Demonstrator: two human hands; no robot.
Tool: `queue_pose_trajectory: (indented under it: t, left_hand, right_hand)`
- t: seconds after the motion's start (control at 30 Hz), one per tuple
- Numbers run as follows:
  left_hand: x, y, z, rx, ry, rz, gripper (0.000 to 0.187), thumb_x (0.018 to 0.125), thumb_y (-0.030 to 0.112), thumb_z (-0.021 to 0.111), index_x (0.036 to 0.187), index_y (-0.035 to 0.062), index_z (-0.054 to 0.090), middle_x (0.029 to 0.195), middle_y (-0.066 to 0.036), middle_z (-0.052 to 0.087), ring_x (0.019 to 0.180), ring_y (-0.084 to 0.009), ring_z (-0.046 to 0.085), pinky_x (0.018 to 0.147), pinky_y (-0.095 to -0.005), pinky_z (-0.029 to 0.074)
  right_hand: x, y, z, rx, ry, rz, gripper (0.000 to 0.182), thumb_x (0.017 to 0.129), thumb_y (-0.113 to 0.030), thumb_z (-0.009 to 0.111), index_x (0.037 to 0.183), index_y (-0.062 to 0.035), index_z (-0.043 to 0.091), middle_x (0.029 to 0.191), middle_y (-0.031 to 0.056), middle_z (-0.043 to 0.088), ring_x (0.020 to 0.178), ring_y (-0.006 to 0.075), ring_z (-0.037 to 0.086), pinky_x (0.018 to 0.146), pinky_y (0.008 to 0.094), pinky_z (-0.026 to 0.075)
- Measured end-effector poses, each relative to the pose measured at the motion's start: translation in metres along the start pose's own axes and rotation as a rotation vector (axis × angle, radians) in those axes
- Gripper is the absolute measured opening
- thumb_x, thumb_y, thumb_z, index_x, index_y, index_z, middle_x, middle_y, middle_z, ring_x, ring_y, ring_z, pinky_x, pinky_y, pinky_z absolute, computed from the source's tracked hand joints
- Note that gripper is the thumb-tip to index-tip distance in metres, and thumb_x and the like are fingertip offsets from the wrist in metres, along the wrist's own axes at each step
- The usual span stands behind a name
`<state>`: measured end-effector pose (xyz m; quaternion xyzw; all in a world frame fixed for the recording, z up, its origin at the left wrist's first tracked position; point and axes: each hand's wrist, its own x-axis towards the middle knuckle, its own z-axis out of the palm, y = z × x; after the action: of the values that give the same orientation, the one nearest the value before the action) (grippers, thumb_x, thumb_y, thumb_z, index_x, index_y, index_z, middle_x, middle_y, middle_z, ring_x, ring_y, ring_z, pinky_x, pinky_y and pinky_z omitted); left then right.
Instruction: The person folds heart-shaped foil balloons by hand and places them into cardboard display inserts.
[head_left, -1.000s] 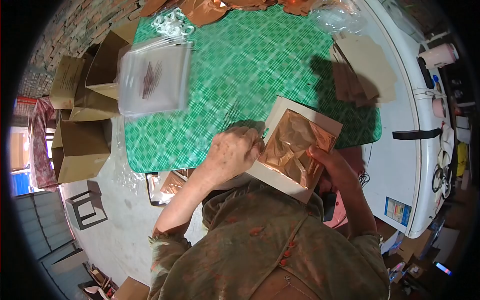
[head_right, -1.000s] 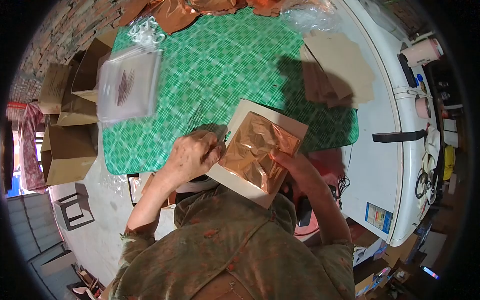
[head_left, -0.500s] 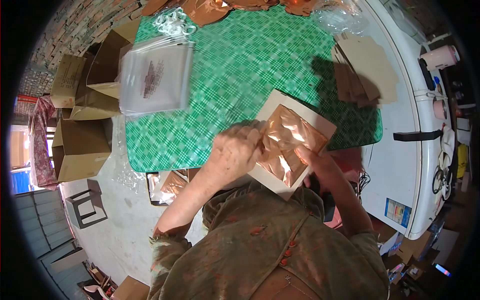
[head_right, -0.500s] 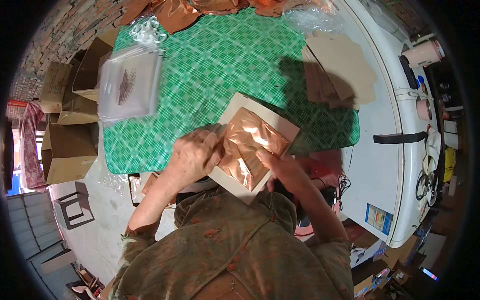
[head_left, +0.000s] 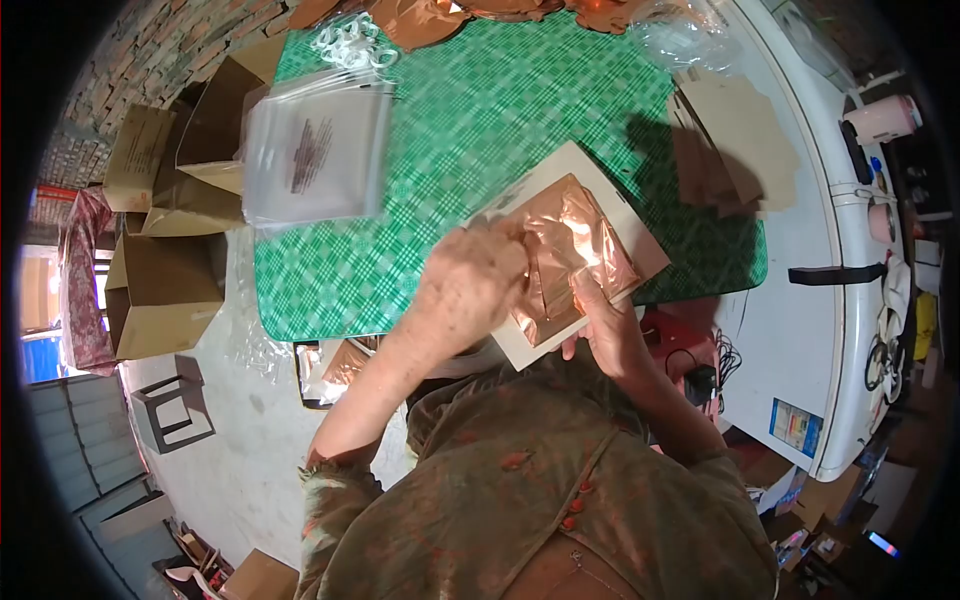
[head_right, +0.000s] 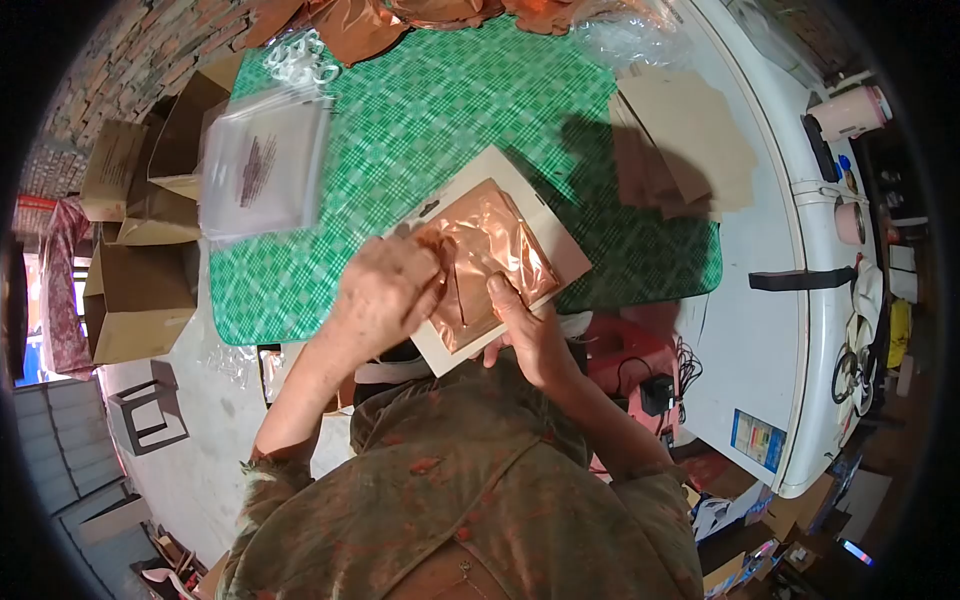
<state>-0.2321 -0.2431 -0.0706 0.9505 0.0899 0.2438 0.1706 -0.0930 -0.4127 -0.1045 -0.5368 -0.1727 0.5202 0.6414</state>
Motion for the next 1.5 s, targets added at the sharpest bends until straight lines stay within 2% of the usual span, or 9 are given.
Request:
queue_pose_trajectory:
  t: [0.27, 0.4, 0.47, 0.53, 0.73, 0.8, 1.07, 1.3, 1.5]
  left_hand:
    - [-0.032, 0.005, -0.008, -0.160, -0.002, -0.107, 0.014, 0.087, 0.008, 0.075, 0.083, 0.0036, 0.063, 0.081, -0.013, 0.058, 0.080, -0.0370, 0.058, 0.075, -0.0464, 0.046]
    - [-0.041, -0.015, -0.018, -0.009, 0.071, -0.200, 0.012, 0.086, 0.008, 0.074, 0.083, 0.0055, 0.063, 0.079, -0.011, 0.058, 0.076, -0.0342, 0.058, 0.074, -0.0451, 0.046]
    - [-0.043, -0.020, -0.022, 0.039, 0.072, -0.260, 0.014, 0.086, 0.008, 0.075, 0.086, 0.0055, 0.062, 0.081, -0.012, 0.056, 0.077, -0.0342, 0.056, 0.073, -0.0455, 0.044]
    - [-0.038, -0.021, -0.022, 0.049, 0.082, -0.235, 0.015, 0.086, 0.008, 0.076, 0.085, 0.0055, 0.061, 0.081, -0.012, 0.056, 0.078, -0.0340, 0.056, 0.073, -0.0452, 0.044]
    - [-0.023, -0.023, -0.017, 0.105, 0.090, -0.211, 0.018, 0.083, 0.007, 0.079, 0.085, 0.0058, 0.061, 0.084, -0.011, 0.055, 0.081, -0.0333, 0.055, 0.075, -0.0450, 0.043]
    - [-0.019, -0.025, -0.015, 0.109, 0.101, -0.217, 0.018, 0.083, 0.008, 0.079, 0.085, 0.0057, 0.062, 0.085, -0.011, 0.055, 0.082, -0.0332, 0.055, 0.075, -0.0447, 0.043]
    - [-0.017, -0.026, -0.008, 0.087, 0.095, -0.249, 0.017, 0.082, 0.009, 0.081, 0.087, 0.0057, 0.065, 0.085, -0.011, 0.055, 0.082, -0.0327, 0.055, 0.074, -0.0443, 0.043]
    - [-0.013, -0.031, -0.007, 0.055, 0.106, -0.236, 0.015, 0.083, 0.009, 0.080, 0.084, 0.0059, 0.065, 0.085, -0.011, 0.056, 0.083, -0.0323, 0.056, 0.074, -0.0440, 0.044]
    - [-0.008, -0.025, -0.005, 0.016, 0.118, -0.219, 0.018, 0.084, 0.008, 0.079, 0.084, 0.0047, 0.062, 0.084, -0.012, 0.054, 0.080, -0.0342, 0.055, 0.074, -0.0446, 0.044]
  right_hand:
    - [-0.027, 0.030, -0.002, 0.085, -0.188, 0.322, 0.036, 0.113, -0.035, 0.050, 0.135, -0.0064, 0.051, 0.105, 0.0104, 0.067, 0.080, 0.0287, 0.074, 0.059, 0.0404, 0.060]
    - [-0.027, 0.018, -0.039, -0.565, -0.654, 0.155, 0.029, 0.110, -0.024, 0.057, 0.130, -0.0027, 0.061, 0.101, 0.0060, 0.073, 0.085, 0.0139, 0.071, 0.074, 0.0298, 0.057]
    - [-0.028, -0.050, -0.042, -0.698, -0.455, 0.336, 0.024, 0.108, -0.020, 0.060, 0.122, -0.0021, 0.066, 0.095, 0.0040, 0.073, 0.081, 0.0095, 0.069, 0.073, 0.0281, 0.056]
    - [-0.016, -0.085, -0.074, -0.589, -0.123, 0.144, 0.022, 0.104, -0.019, 0.065, 0.115, -0.0016, 0.071, 0.093, 0.0048, 0.075, 0.084, 0.0090, 0.070, 0.072, 0.0277, 0.056]
    - [0.140, -0.220, -0.131, -1.765, 0.391, -0.787, 0.016, 0.094, -0.019, 0.066, 0.097, -0.0062, 0.075, 0.107, 0.0135, 0.075, 0.113, 0.0328, 0.068, 0.085, 0.0445, 0.053]
    - [0.193, -0.246, -0.136, -1.812, 0.421, -1.005, 0.021, 0.095, -0.023, 0.063, 0.091, -0.0070, 0.077, 0.095, 0.0137, 0.070, 0.091, 0.0393, 0.061, 0.083, 0.0458, 0.052]
    - [0.320, -0.255, -0.152, -2.198, 0.617, -0.432, 0.029, 0.086, -0.035, 0.075, 0.102, -0.0125, 0.082, 0.128, 0.0079, 0.072, 0.118, 0.0315, 0.067, 0.096, 0.0454, 0.055]
    - [0.346, -0.261, -0.174, -1.853, 0.733, -0.334, 0.044, 0.088, -0.029, 0.070, 0.129, -0.0114, 0.072, 0.135, 0.0118, 0.069, 0.125, 0.0327, 0.066, 0.101, 0.0449, 0.055]
    - [0.319, -0.282, -0.148, -2.112, 0.598, -0.352, 0.040, 0.085, -0.032, 0.080, 0.117, -0.0091, 0.076, 0.120, 0.0163, 0.075, 0.114, 0.0355, 0.071, 0.093, 0.0470, 0.059]
